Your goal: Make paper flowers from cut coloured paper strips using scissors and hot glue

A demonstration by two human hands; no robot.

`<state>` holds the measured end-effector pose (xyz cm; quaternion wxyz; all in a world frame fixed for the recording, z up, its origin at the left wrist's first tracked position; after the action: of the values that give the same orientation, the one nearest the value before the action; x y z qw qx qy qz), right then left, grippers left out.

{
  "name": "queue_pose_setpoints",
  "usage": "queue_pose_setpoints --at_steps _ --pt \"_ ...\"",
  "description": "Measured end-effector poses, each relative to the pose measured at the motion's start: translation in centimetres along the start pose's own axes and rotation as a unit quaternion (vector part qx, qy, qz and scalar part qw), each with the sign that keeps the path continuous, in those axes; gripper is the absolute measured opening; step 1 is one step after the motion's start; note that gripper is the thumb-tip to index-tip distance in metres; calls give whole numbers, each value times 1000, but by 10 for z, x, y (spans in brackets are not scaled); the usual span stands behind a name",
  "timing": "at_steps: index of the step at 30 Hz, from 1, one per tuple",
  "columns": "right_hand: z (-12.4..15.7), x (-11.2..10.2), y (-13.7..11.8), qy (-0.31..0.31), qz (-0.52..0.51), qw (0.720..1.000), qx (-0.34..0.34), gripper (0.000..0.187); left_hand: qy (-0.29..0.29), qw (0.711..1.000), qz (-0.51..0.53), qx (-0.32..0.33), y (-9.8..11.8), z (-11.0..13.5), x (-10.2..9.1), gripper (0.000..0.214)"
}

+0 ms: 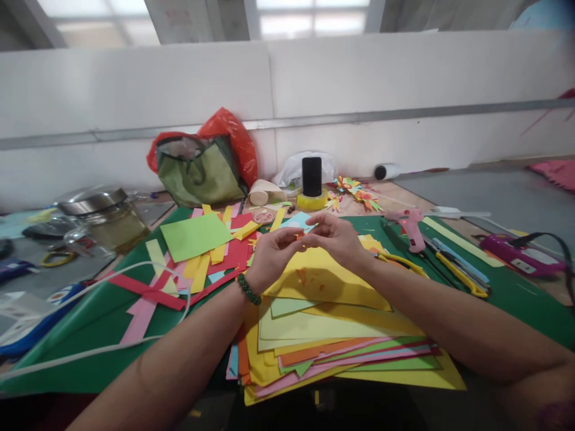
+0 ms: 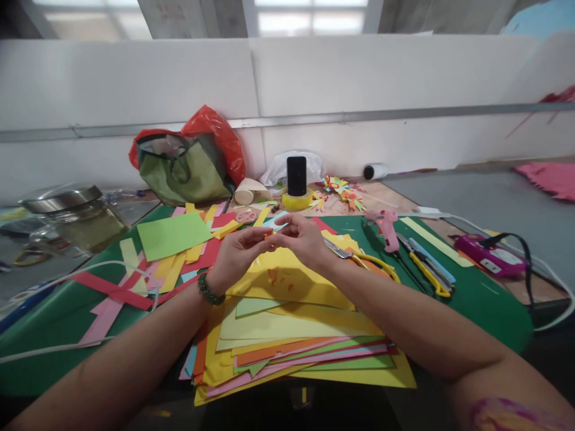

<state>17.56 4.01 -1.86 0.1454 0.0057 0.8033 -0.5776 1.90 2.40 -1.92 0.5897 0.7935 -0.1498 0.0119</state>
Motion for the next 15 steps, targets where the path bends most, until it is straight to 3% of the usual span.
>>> queue_pose_setpoints --at_steps 8,15 --pt "0 -5 4 35 45 998 -33 36 43 989 101 -95 3 -2 -4 44" --pt "0 -5 3 34 67 996 -39 34 41 988 102 -107 2 -2 -5 38"
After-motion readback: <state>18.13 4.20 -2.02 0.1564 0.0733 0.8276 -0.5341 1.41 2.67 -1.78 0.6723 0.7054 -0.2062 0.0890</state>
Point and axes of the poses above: each hand's wrist, its own z-axis away from the middle knuckle, its own x-axis out of the palm, y = z × x, the point moved 1 cm from there along -z, towards the middle knuckle, and after that the axes turned 15 degrees about z, right-handed, at the moved point
